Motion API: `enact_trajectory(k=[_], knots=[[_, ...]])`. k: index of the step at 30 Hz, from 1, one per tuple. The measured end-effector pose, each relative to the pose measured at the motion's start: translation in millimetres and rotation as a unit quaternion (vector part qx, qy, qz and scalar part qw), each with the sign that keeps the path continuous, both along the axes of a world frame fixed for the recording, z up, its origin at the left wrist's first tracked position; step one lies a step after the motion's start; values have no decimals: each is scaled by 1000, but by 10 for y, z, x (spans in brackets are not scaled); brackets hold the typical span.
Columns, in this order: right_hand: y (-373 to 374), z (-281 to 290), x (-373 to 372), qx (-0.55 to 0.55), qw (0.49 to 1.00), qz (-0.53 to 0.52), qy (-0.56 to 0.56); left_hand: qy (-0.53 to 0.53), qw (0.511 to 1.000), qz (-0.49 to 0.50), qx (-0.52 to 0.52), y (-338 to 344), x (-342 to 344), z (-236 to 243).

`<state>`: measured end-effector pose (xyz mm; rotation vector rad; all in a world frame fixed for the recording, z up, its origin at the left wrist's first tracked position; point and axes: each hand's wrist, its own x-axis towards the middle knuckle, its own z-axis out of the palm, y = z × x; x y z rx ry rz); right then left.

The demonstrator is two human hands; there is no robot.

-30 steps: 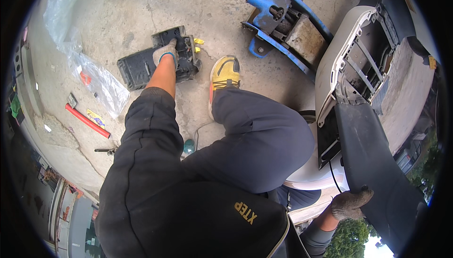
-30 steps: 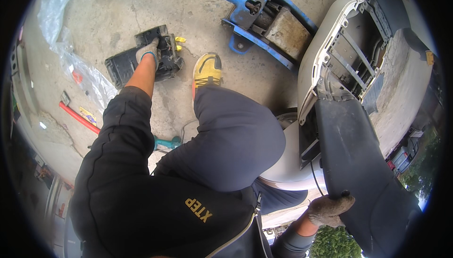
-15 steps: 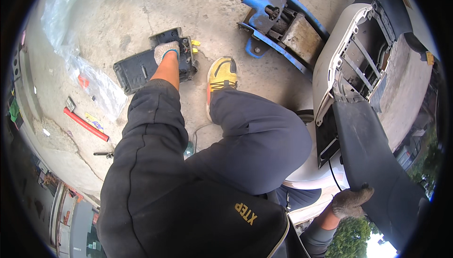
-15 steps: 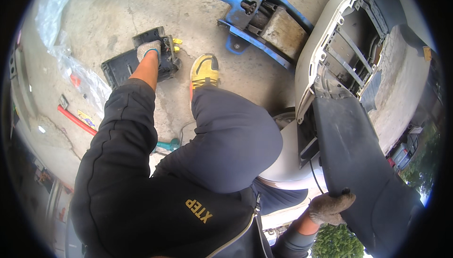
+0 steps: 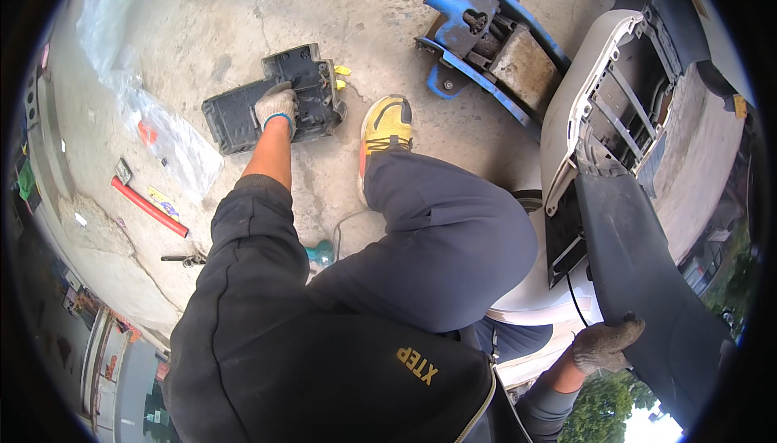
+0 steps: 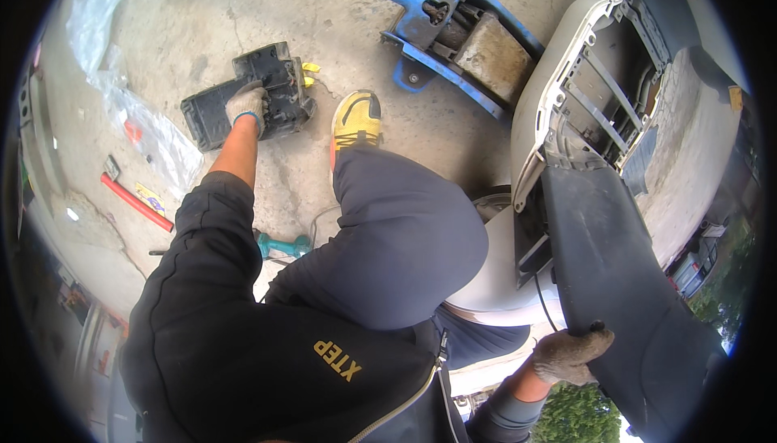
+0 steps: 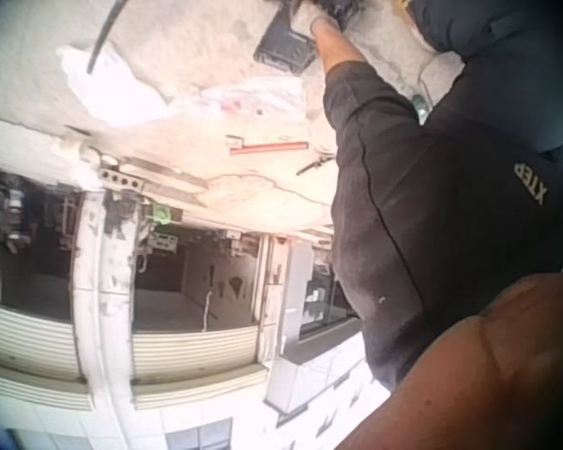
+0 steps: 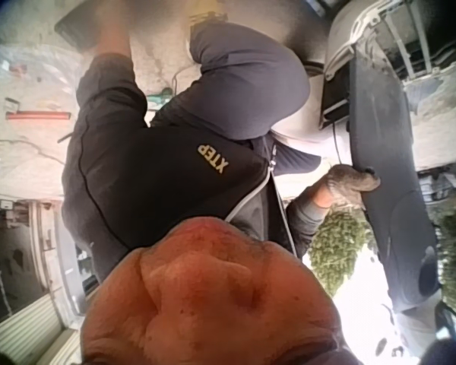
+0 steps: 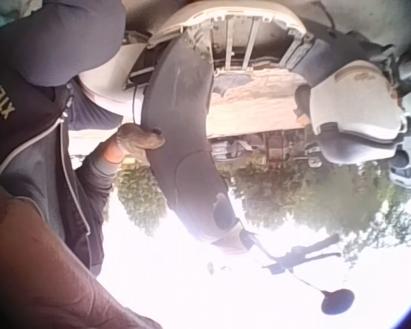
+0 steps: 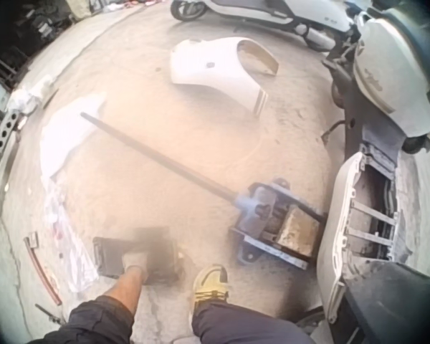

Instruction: The person works on a white scooter, using a cordless drill to tighten screws on the front fairing and then adjusting components near the front wheel hub. They handle the fairing, drill, and wheel area while seated on the ground.

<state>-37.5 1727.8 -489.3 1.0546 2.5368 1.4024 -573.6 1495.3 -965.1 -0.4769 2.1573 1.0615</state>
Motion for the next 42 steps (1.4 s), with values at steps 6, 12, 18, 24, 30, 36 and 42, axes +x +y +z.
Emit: enact_trajectory(k=[6, 12, 18, 24, 30, 36, 42], knots=[[35, 45, 29, 13, 999, 2, -32, 106, 939, -239, -225, 255, -143, -159], [57, 77, -99, 33, 996, 30, -77, 167, 876, -363, -272, 484, -97, -75], [67, 83, -152, -3, 999, 28, -36, 135, 859, -395, -296, 536, 25, -1], [36, 21, -125, -37, 999, -9, 33, 121, 813, -474, -316, 559, -129, -139], [95, -70, -431, -33, 996, 17, 78, -152, 982, -112, 10, 189, 76, 197], [-32, -219, -626, -175, 822, -181, 511, -292, 860, 175, 380, -27, 405, 1068], [111, -43, -855, -155, 829, -20, 537, -359, 642, 39, 676, 569, 379, 2116]])
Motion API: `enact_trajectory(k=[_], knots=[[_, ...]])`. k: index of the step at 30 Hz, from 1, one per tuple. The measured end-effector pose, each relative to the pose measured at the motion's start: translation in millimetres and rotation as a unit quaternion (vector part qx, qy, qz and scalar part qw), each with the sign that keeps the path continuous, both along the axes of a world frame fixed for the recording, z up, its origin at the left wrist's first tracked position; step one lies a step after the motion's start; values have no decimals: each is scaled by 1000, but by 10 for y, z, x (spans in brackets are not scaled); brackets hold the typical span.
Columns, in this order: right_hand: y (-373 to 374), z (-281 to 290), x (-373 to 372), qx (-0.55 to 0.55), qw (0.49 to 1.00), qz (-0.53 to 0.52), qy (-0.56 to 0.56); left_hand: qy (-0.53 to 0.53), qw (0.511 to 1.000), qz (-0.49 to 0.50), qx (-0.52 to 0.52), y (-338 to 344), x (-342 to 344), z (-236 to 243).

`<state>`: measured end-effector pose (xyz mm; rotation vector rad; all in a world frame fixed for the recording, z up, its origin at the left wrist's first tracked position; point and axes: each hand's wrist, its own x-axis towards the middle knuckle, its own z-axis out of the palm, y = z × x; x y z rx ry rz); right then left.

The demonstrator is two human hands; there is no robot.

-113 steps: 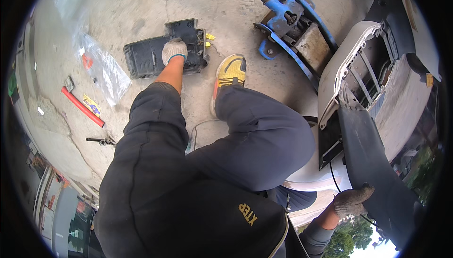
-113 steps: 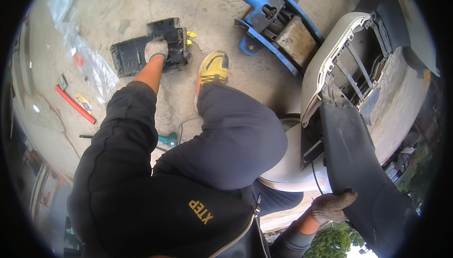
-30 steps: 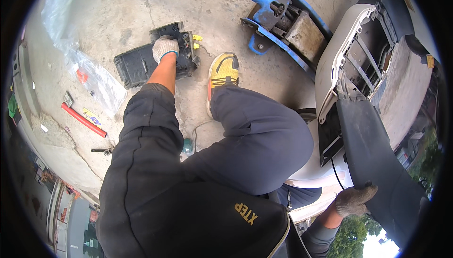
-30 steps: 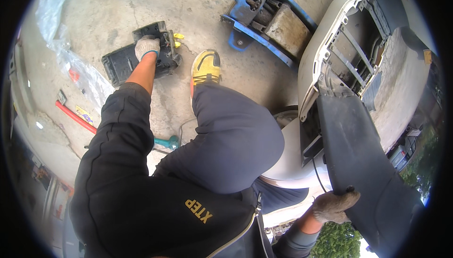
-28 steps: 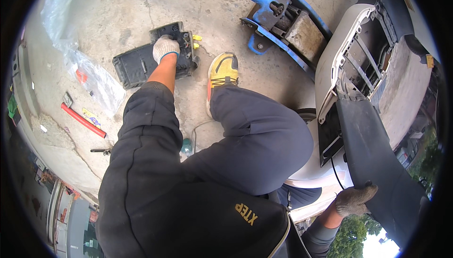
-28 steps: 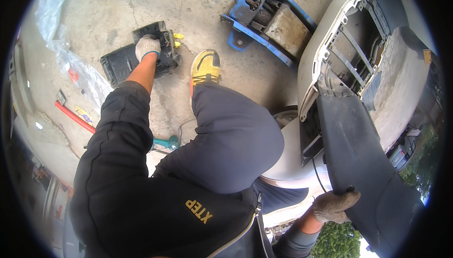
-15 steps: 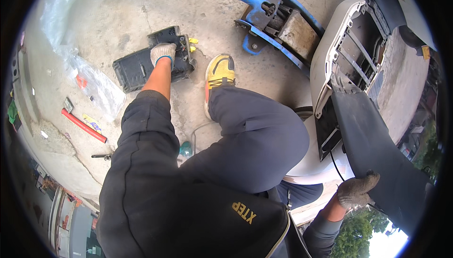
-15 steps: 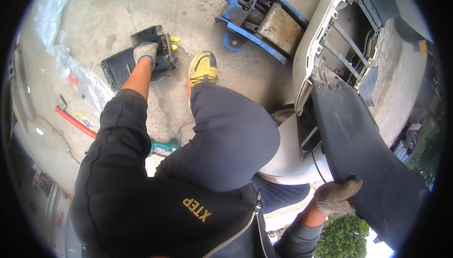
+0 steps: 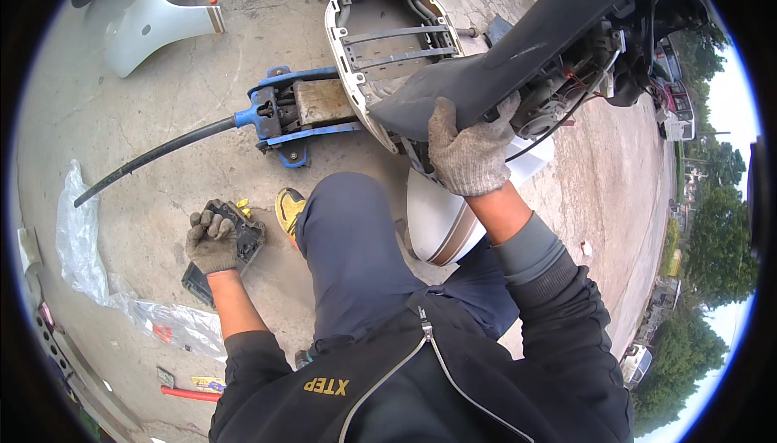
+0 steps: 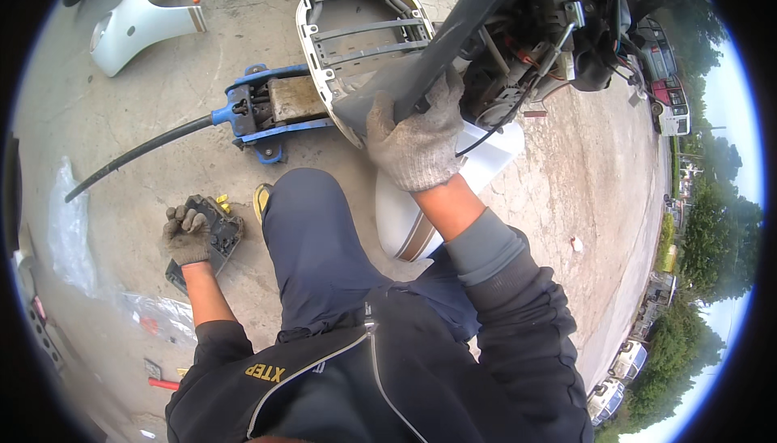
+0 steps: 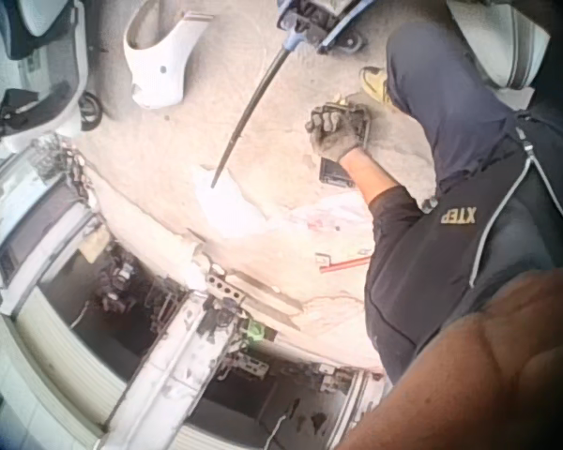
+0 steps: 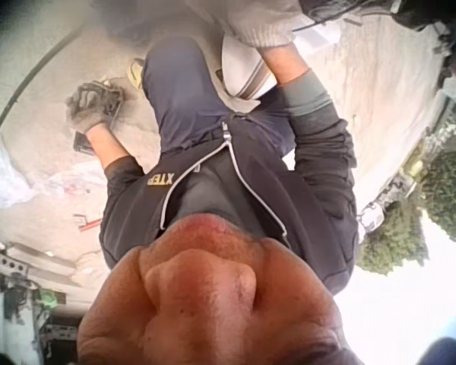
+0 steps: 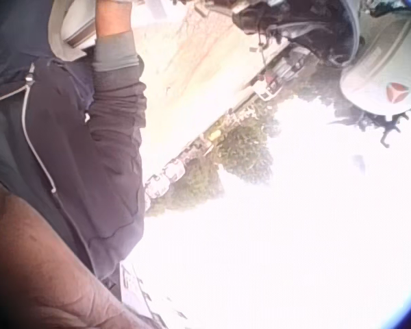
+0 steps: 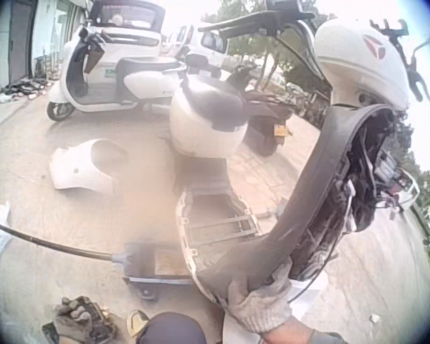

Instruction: The person works on a white scooter, using a cordless drill to tighten screws on the front fairing and then adjusting components near the front wheel hub. They handle the fairing, drill, and wheel area while seated on the ground.

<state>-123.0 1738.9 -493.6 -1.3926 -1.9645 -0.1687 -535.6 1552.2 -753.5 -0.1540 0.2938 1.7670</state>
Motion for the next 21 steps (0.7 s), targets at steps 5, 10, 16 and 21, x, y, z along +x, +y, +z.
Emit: enact_trajectory(k=[5, 10, 16, 21], knots=[[-304, 385, 158, -205, 978, 9, 37, 60, 986, -48, 150, 569, 78, 893], [-1116, 719, 961, -134, 989, 40, 56, 79, 975, -130, 163, 894, 361, 1260], [-2656, 299, 2904, -60, 890, -391, 227, 112, 938, -262, 196, 1582, 877, 1428], [-5030, -759, 3754, -134, 545, -757, 335, 99, 911, -364, 167, 2134, 1743, 1872]])
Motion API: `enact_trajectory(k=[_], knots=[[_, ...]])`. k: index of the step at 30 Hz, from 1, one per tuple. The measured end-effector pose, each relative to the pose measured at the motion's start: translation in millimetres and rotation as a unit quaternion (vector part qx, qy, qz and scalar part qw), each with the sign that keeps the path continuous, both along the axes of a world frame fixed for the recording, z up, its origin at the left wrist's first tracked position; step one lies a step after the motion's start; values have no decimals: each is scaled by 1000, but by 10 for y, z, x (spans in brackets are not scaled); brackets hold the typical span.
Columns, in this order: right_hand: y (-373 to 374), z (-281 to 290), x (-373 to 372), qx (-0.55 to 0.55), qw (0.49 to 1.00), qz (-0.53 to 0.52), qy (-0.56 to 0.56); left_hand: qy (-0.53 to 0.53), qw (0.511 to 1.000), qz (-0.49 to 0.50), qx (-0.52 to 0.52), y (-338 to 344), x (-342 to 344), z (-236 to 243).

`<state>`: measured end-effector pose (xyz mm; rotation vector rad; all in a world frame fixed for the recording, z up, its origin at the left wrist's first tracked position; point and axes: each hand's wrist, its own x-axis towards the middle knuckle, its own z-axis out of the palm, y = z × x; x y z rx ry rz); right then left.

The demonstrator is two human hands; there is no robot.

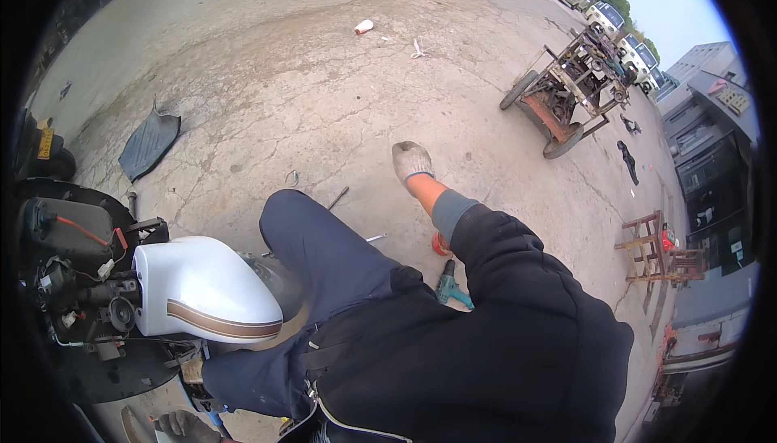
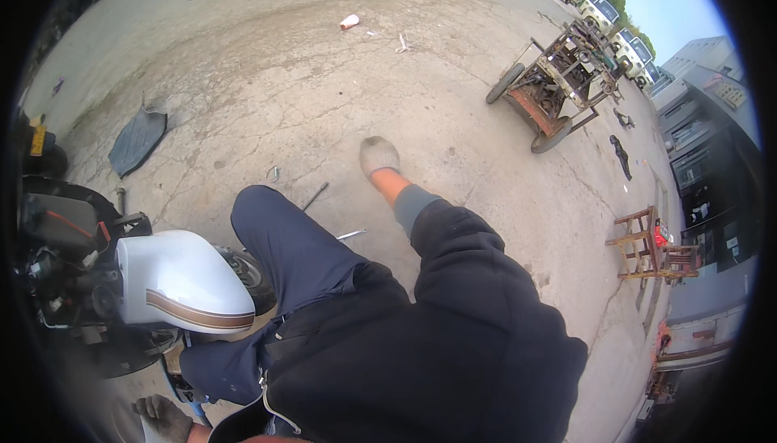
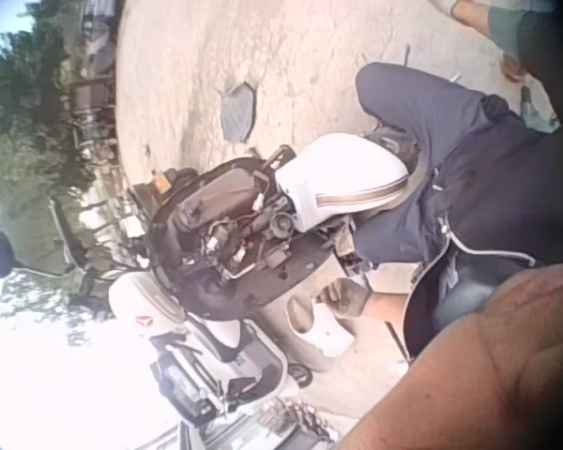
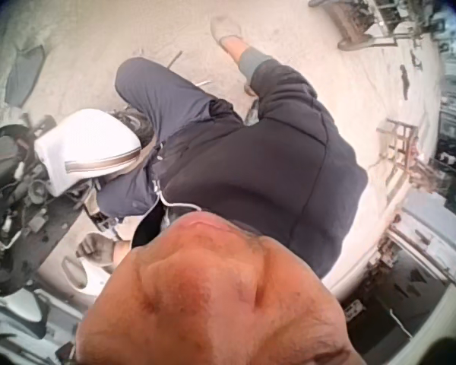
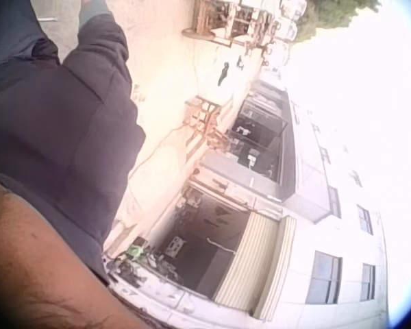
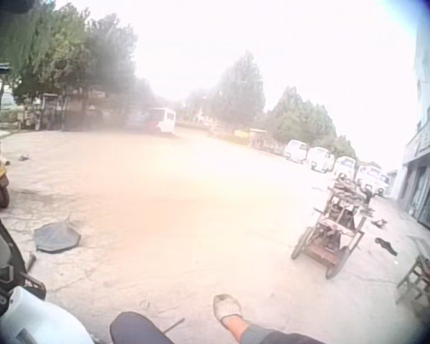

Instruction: The person works on a white scooter, using a cordless drill to tighten screws on the front fairing and then adjusting components near the front wheel hub. They handle the fairing, drill, and wheel area while seated on the ground.

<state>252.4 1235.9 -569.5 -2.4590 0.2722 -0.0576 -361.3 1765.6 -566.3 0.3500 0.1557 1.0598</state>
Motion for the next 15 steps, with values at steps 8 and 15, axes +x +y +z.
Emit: enact_trajectory(k=[8, 15], knots=[[-3203, -1710, -1727, -193, 898, -280, 279, -56, 991, -66, -104, 364, 444, 292], [-3310, -1913, -1845, -159, 884, -346, 271, 90, 990, 63, -89, 591, -192, 495]])
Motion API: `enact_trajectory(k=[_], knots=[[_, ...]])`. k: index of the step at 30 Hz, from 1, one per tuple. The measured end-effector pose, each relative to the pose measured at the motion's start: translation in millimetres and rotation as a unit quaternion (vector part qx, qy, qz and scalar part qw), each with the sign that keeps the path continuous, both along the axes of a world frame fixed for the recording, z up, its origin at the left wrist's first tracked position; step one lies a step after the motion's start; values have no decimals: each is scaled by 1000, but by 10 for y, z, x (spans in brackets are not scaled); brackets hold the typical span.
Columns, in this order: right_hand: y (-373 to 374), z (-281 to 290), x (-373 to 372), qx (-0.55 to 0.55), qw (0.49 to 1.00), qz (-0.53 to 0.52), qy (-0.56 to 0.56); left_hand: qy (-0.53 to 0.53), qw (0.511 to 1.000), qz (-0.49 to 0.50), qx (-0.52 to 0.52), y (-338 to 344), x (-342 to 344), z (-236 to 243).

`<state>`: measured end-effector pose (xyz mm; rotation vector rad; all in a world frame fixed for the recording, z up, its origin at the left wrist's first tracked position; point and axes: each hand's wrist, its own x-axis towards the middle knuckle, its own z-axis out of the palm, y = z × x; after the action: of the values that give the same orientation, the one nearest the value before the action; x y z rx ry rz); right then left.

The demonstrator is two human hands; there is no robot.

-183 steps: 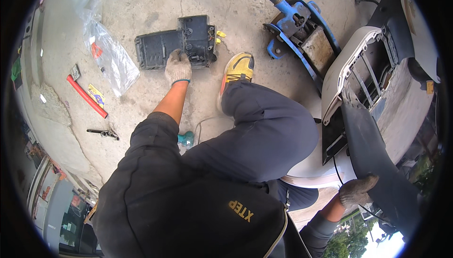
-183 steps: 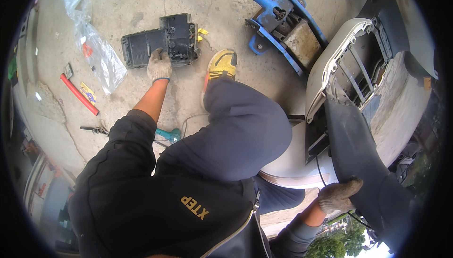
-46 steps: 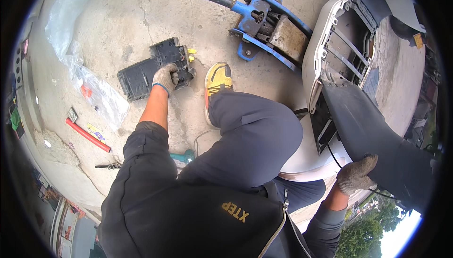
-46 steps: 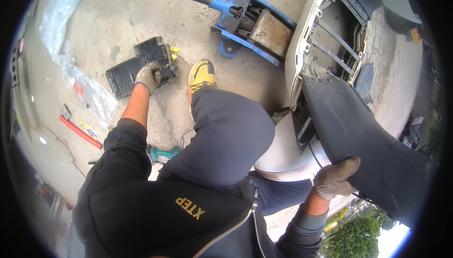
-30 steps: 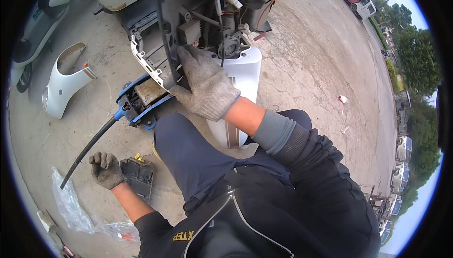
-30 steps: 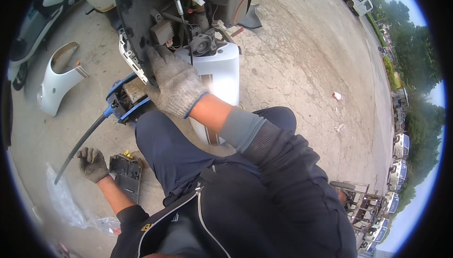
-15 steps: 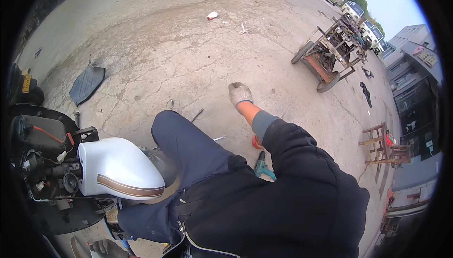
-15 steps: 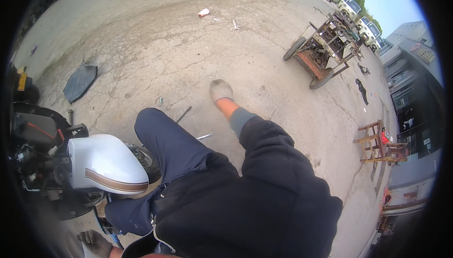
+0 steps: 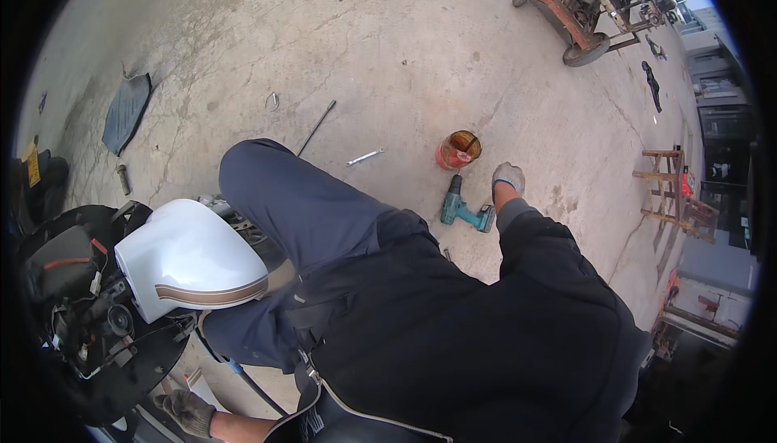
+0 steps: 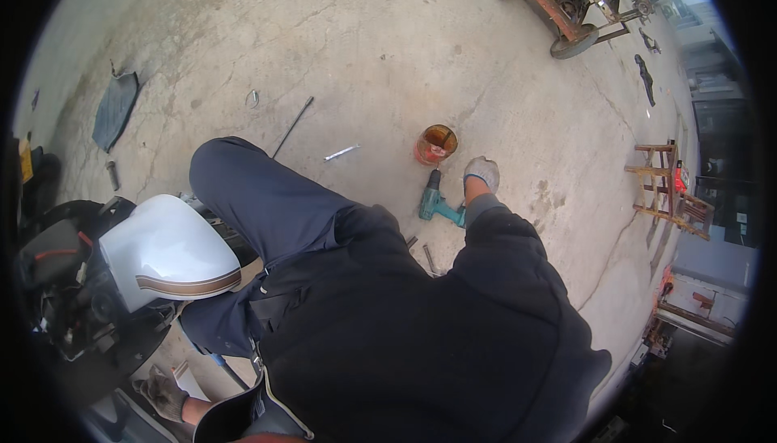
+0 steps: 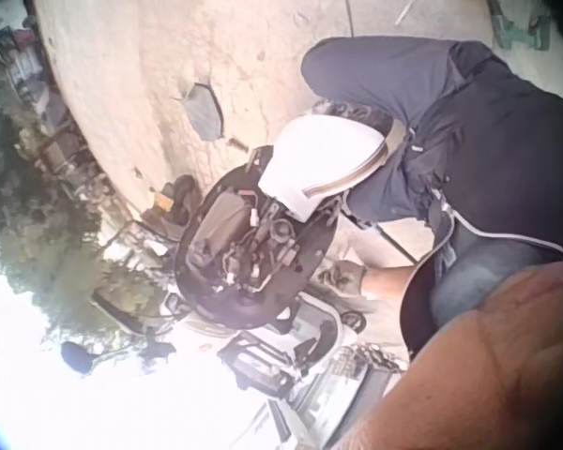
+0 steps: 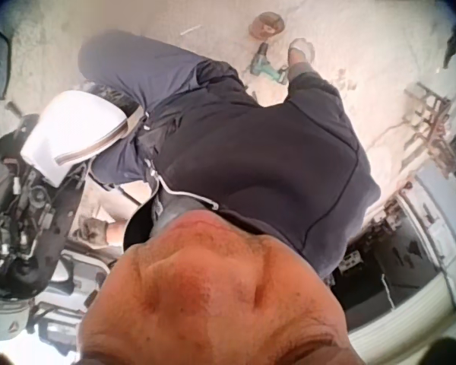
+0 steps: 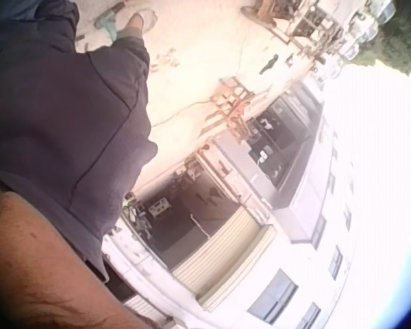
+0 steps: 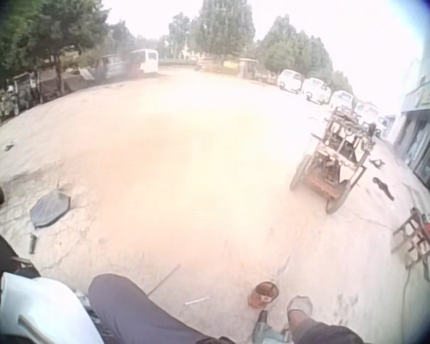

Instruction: The person works on a white scooter, using a cordless drill to tighten screws on the front fairing and then adjusting components near the front wheel hub. They handle the fairing, drill, and wheel area while seated on the ground.

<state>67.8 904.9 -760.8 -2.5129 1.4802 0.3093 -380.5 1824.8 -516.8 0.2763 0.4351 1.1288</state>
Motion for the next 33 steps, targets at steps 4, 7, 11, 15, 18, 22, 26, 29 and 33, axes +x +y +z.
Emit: enact_trajectory(k=[4, 7, 11, 15, 18, 22, 26, 29, 33], knots=[[775, 464, 521, 30, 991, 10, -132, -69, 995, -55, 43, -132, 76, 144], [1101, 615, 793, 15, 981, 83, -177, 12, 996, -49, 75, -458, 274, 361], [1017, 442, 963, -26, 980, 78, -179, 85, 995, 26, 39, -876, 589, 595], [527, 186, 758, -26, 987, -6, -156, 132, 988, 49, 64, -969, 686, 668], [159, 18, 380, 14, 995, -64, -71, 130, 987, -1, 89, -864, 690, 686], [35, -176, -173, 76, 989, -10, 125, 171, 981, -23, 82, -691, 843, 746], [182, -372, -552, 95, 966, 90, 224, 226, 972, 5, 60, -646, 1156, 855], [245, -541, -683, 121, 937, 152, 289, 216, 976, 10, 17, -734, 1356, 1044], [190, -825, -732, 164, 908, 215, 319, 215, 974, -58, 43, -912, 1603, 1289]])
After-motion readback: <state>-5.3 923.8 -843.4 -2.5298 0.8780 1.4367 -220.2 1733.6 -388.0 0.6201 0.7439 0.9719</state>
